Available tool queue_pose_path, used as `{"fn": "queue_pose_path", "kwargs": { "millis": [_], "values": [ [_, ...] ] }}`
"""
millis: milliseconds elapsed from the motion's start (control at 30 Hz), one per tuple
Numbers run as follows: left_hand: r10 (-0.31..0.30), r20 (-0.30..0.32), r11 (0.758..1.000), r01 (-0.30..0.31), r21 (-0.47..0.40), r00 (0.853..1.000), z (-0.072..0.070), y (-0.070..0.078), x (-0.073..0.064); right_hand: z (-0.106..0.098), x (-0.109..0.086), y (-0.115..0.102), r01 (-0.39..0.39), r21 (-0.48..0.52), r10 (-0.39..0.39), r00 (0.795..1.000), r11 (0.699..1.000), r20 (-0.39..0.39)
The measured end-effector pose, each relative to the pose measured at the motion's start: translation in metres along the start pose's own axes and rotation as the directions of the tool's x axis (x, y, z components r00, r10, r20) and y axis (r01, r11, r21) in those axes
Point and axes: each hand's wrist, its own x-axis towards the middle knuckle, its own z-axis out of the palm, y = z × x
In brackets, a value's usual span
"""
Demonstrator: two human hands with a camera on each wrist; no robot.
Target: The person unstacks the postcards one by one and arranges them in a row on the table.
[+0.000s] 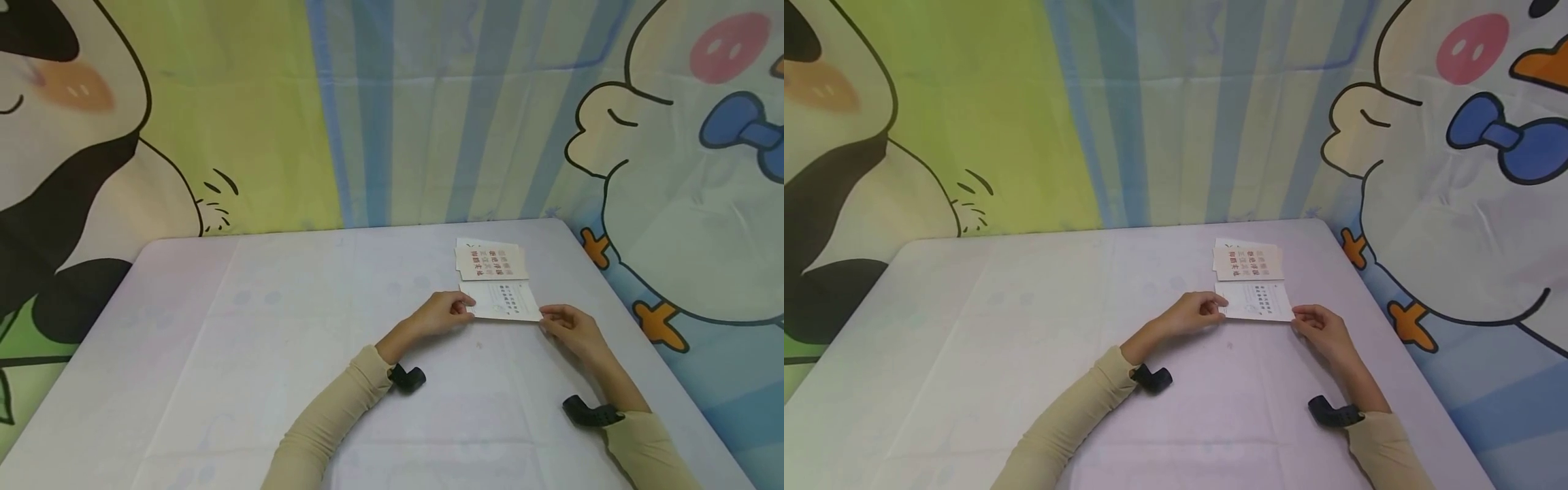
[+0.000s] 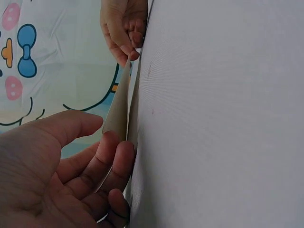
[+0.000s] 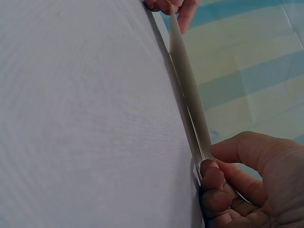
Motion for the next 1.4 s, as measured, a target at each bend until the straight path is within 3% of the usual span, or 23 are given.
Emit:
{"fn": "queue_pose_path", "kwargs": {
  "millis": [233,500,1400],
  "values": [
    [0.012,0.029,0.999,-0.013,0.041,1.0,-0.001,0.001,0.001,-0.004,-0.001,0.0,0.0,0.015,-0.001,1.0,1.0,0.02],
    [-0.018,0.078,0.997,0.012,0.073,0.997,0.001,0.001,0.002,-0.004,-0.002,0.005,-0.014,0.022,0.014,1.0,1.0,0.003],
    [0.005,0.122,0.991,-0.022,0.135,0.992,0.004,0.0,0.0,0.001,0.0,0.009,-0.016,0.079,0.021,0.998,0.997,-0.052]
  ]
}}
